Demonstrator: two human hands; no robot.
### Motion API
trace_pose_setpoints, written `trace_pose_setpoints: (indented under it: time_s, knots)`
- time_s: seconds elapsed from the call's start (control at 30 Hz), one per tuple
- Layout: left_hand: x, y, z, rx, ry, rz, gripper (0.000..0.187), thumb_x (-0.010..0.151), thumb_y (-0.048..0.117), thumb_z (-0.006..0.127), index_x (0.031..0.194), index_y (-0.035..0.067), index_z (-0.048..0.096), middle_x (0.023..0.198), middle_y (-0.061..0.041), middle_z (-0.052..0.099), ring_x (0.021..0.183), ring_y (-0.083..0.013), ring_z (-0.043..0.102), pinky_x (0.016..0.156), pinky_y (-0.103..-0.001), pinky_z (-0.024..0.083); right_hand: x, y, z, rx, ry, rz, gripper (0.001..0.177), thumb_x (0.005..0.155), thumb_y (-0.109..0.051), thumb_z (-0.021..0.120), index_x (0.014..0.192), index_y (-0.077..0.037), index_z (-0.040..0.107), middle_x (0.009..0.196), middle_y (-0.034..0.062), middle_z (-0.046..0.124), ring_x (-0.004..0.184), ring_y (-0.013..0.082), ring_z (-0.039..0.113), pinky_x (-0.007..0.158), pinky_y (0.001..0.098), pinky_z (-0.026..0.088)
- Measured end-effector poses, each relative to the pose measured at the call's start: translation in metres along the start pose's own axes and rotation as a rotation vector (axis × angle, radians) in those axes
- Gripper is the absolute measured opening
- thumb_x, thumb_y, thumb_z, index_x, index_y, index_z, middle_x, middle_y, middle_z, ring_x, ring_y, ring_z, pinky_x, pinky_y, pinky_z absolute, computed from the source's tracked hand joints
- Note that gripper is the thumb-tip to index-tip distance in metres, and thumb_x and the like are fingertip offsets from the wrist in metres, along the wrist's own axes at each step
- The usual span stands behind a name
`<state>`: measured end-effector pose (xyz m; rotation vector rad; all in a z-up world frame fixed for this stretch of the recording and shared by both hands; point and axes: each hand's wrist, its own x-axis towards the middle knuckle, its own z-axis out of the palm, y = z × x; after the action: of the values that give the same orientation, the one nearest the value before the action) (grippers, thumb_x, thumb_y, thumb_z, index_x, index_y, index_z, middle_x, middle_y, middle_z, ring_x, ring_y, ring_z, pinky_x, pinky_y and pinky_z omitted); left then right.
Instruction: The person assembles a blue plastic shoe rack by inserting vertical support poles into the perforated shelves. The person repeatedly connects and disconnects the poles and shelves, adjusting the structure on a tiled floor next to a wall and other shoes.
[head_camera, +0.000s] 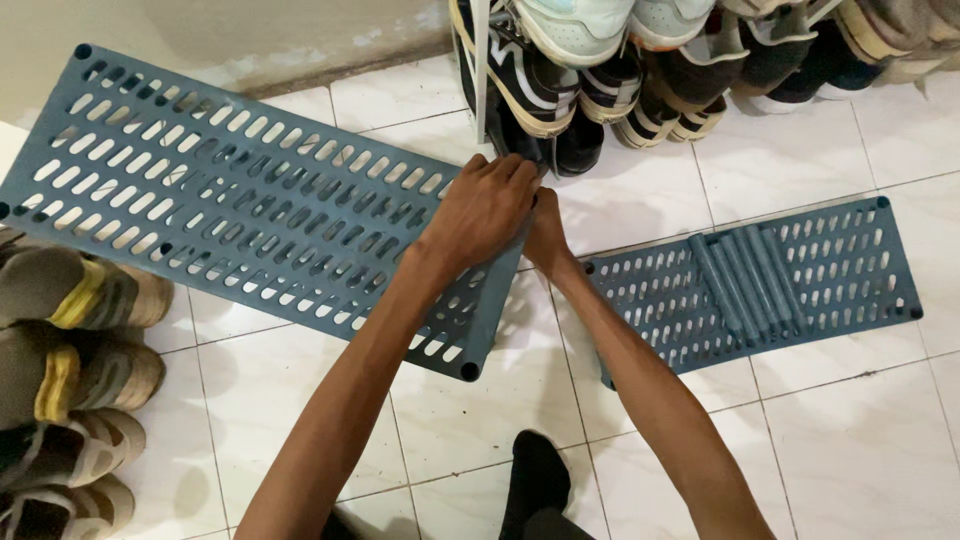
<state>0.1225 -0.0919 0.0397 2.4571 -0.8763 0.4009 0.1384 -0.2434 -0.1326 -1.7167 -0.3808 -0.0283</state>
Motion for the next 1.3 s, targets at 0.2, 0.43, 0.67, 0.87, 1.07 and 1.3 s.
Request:
trace_pose_setpoints:
  time_s: [0.2,0.43,0.67,0.87,1.07,1.3]
  knots:
    - [-0.007,-0.003,-0.007,-0.017,-0.024,-0.036,0.01,0.099,0.013,0.057,0.096,0.003,0.059,0.089,-0.014,0.063,0.085,-0.0329,0.065,0.079,-0.046,0.047,-0.009,-0.004,0.02,0.076,0.098,-0.054,0.011,0.089,-0.007,0.065,0.087,0.002,0.06,0.082,0.0043,0.064,0.082,0.0094,0.054,0.066,0.0321,0.045]
    - [-0.018,-0.009,-0.019,-0.046,-0.03,-0.054,0.01,0.1,0.011,0.057,0.094,0.002,0.058,0.086,-0.015,0.062,0.082,-0.0345,0.062,0.081,-0.046,0.046,-0.008,-0.039,0.051,0.078,0.185,-0.058,0.017,0.088,-0.01,0.069,0.086,0.003,0.059,0.078,0.0062,0.062,0.081,0.0084,0.053,0.063,0.0321,0.045]
    - [-0.02,-0.017,-0.017,-0.032,0.005,-0.085,0.014,0.1,0.012,0.057,0.09,0.002,0.057,0.083,-0.015,0.062,0.079,-0.0351,0.062,0.08,-0.046,0.046,-0.001,-0.053,0.061,-0.039,0.25,-0.063,0.018,0.092,-0.013,0.068,0.09,0.003,0.06,0.075,0.0101,0.065,0.072,0.0094,0.058,0.061,0.0323,0.046]
    - [-0.022,-0.022,-0.014,-0.017,-0.009,-0.088,0.014,0.099,0.012,0.057,0.089,0.003,0.057,0.082,-0.015,0.063,0.079,-0.0342,0.063,0.079,-0.045,0.045,-0.003,-0.061,0.07,0.14,0.272,-0.019,0.02,0.097,-0.015,0.067,0.092,0.003,0.059,0.08,0.0067,0.062,0.08,0.0087,0.053,0.063,0.0317,0.045]
    - [-0.022,-0.024,-0.015,-0.025,0.016,-0.078,0.012,0.098,0.012,0.058,0.09,0.003,0.057,0.083,-0.015,0.063,0.08,-0.034,0.063,0.08,-0.045,0.045,-0.002,-0.062,0.078,0.094,0.359,-0.004,0.023,0.104,-0.02,0.059,0.094,0.001,0.06,0.079,0.0039,0.063,0.078,0.008,0.052,0.065,0.0301,0.045]
    - [-0.018,-0.023,-0.026,-0.049,-0.034,-0.051,0.013,0.098,0.011,0.058,0.09,0.001,0.058,0.084,-0.016,0.063,0.077,-0.0366,0.059,0.079,-0.045,0.045,0.014,-0.015,0.041,-0.278,-0.067,-0.055,0.017,0.082,-0.012,0.073,0.082,0.001,0.062,0.077,0.0154,0.067,0.075,0.0189,0.064,0.064,0.036,0.048]
